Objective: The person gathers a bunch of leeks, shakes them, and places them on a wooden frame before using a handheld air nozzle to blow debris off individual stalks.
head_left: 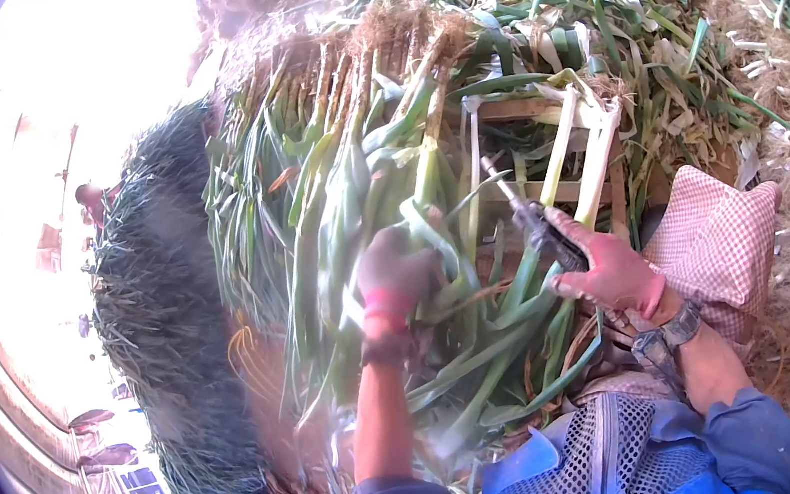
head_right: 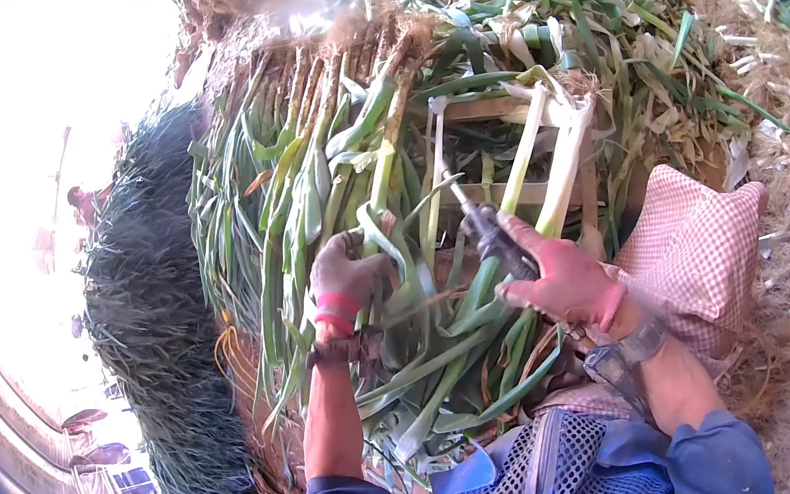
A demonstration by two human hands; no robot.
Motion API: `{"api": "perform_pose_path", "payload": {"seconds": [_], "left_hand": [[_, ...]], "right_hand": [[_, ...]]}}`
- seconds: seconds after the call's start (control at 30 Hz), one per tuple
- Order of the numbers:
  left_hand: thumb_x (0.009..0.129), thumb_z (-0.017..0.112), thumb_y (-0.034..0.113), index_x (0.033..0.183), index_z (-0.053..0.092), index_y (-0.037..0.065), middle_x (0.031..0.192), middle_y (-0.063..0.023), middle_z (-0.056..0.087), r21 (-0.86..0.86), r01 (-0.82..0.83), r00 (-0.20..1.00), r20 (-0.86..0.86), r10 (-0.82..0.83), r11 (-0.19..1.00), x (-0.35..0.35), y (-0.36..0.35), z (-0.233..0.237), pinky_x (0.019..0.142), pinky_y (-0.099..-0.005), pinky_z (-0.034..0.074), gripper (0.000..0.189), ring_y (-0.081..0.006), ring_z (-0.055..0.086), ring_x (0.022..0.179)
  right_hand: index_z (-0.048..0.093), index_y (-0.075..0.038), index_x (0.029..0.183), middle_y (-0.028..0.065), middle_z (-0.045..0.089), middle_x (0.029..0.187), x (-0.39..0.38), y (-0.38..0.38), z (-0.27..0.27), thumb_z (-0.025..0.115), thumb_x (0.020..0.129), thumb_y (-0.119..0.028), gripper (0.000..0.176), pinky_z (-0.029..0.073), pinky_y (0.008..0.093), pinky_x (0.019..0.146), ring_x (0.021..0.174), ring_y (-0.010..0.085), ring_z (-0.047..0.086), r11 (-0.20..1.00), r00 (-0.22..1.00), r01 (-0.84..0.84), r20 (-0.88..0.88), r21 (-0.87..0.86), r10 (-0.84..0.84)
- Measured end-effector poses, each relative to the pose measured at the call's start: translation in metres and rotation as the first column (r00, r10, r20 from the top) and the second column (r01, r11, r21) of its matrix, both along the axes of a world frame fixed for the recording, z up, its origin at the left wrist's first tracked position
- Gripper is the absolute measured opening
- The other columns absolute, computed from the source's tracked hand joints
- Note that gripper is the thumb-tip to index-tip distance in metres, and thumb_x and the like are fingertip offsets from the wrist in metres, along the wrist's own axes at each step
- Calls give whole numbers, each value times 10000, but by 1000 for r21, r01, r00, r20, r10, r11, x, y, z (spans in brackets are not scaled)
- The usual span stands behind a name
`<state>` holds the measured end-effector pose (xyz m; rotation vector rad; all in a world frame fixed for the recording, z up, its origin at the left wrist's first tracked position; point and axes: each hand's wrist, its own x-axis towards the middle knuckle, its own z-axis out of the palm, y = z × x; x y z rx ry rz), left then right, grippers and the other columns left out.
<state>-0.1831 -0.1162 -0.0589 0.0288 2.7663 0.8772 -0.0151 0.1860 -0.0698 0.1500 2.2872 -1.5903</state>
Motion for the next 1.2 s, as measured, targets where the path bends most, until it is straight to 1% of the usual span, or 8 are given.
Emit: {"api": "perform_pose_path", "payload": {"seconds": [0.13,0.27,0.47,0.57,0.67,0.77,0.93,1.2], "left_hand": [[531,905,263,1188,747,18,926,-108,779,-99,-21,1000,-22,19,995,-4,18,9,820,-344,586,718,-226,750,847],[584,903,212,1283,684,-22,1012,-116,784,-16,-76,992,96,77,997,4,23,0,855,-330,591,769,-211,749,869],[676,901,141,1302,679,-26,1034,-106,796,292,-75,997,19,73,953,8,17,-17,874,-329,608,685,-174,765,923],[685,902,132,1299,690,-11,1065,-105,806,10,-65,997,49,65,998,7,16,-6,870,-336,608,665,-181,770,934],[670,909,162,1259,713,4,1034,-115,810,139,34,996,-86,-22,990,5,8,-19,857,-347,606,641,-189,771,923],[655,920,212,1215,728,14,1000,-109,807,-129,-29,1000,7,30,991,10,22,-2,841,-353,599,624,-201,769,898],[673,921,272,1164,742,17,940,-123,793,-107,-20,995,-96,10,994,13,16,-11,819,-370,590,581,-242,756,839],[705,910,282,1086,774,8,889,-97,791,-124,16,1000,-14,-18,992,11,10,-15,779,-352,572,488,-184,742,803]], "right_hand": [[353,-44,1652,252,694,1360,11,3,25,813,847,-389,989,499,381,1099,1242,352,700,976,998,53,39,-213,-46],[339,-52,1659,293,613,1464,19,-3,24,792,872,-425,981,466,376,1142,1335,358,643,987,969,-161,-190,13,160],[300,-16,1664,253,639,1447,8,-20,58,801,864,-476,1050,491,387,1113,1267,348,676,941,930,-332,146,-61,337],[315,-42,1666,271,642,1427,14,-26,35,780,874,-475,1015,485,376,1109,1275,356,671,976,976,-217,-2,-18,217],[313,-29,1662,287,653,1397,12,-31,43,774,876,-469,1012,490,368,1092,1249,353,683,964,966,-260,1,-65,260],[278,-45,1673,298,730,1105,1,-38,36,769,888,-481,1024,549,410,923,1010,396,742,991,991,-111,67,-80,117],[272,-57,1678,266,743,1003,5,-39,19,765,885,-507,1037,558,423,892,941,374,746,977,976,-212,-51,6,212],[271,-99,1691,270,751,1082,-74,-28,-15,723,919,-418,950,548,420,942,1003,372,743,994,991,41,-133,98,-28]]}}
